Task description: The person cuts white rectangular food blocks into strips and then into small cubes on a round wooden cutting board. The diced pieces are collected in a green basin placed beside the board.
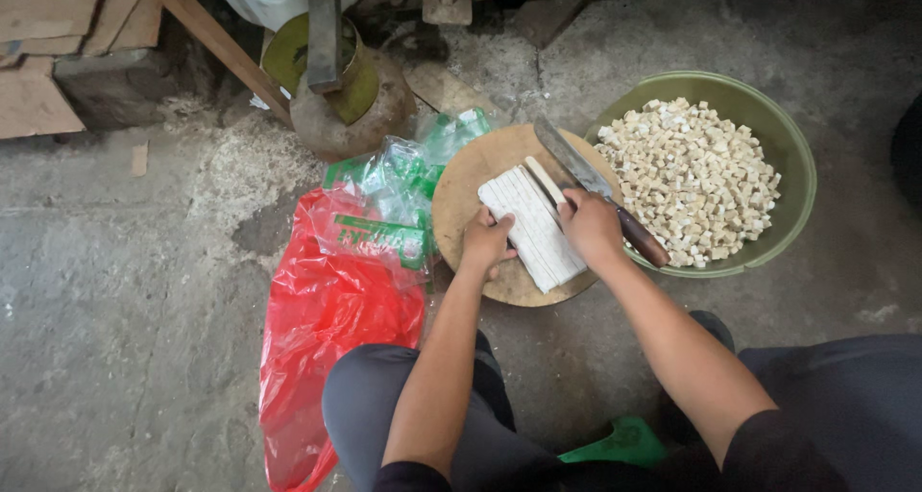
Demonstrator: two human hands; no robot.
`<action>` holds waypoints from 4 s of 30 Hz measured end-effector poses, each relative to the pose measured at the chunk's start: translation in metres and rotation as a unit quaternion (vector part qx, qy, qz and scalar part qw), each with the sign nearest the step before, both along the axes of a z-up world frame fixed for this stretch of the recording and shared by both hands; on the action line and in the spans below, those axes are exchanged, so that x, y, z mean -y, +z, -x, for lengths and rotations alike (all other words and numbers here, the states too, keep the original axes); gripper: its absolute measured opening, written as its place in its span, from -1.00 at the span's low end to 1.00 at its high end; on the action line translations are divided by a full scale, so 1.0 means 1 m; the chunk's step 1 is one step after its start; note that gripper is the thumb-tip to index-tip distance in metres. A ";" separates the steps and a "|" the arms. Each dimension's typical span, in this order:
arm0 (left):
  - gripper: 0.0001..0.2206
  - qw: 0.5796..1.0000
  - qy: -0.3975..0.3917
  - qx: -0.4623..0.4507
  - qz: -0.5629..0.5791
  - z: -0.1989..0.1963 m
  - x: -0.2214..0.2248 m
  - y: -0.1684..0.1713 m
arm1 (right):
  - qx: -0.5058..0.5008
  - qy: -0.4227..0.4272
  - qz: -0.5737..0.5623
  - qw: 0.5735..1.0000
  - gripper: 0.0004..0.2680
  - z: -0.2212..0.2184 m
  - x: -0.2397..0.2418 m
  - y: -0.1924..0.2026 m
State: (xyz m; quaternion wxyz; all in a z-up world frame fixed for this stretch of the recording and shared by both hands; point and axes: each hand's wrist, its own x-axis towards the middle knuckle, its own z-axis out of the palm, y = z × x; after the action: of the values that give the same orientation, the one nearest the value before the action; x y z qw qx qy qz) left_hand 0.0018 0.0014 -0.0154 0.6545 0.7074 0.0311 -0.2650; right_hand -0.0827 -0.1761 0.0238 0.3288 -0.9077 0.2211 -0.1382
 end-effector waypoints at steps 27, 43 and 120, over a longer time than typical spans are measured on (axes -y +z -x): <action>0.26 0.807 -0.237 0.140 -0.522 0.021 0.067 0.106 | -0.044 0.050 -0.287 0.956 -0.64 0.046 -0.083 -0.064; -0.01 0.738 -0.318 0.360 -0.473 0.012 0.070 0.070 | -0.062 0.070 -0.003 0.996 -0.74 0.087 -0.033 0.003; 0.34 0.767 -0.267 0.348 -0.468 0.061 0.055 0.117 | -0.036 0.024 -0.043 0.998 -0.66 0.112 0.028 0.009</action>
State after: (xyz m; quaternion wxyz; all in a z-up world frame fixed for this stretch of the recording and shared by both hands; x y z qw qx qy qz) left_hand -0.0591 -0.0540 0.1012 0.1112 0.9494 -0.2690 -0.1177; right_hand -0.1950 -0.2037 0.0326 0.3627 -0.9022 0.2165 -0.0872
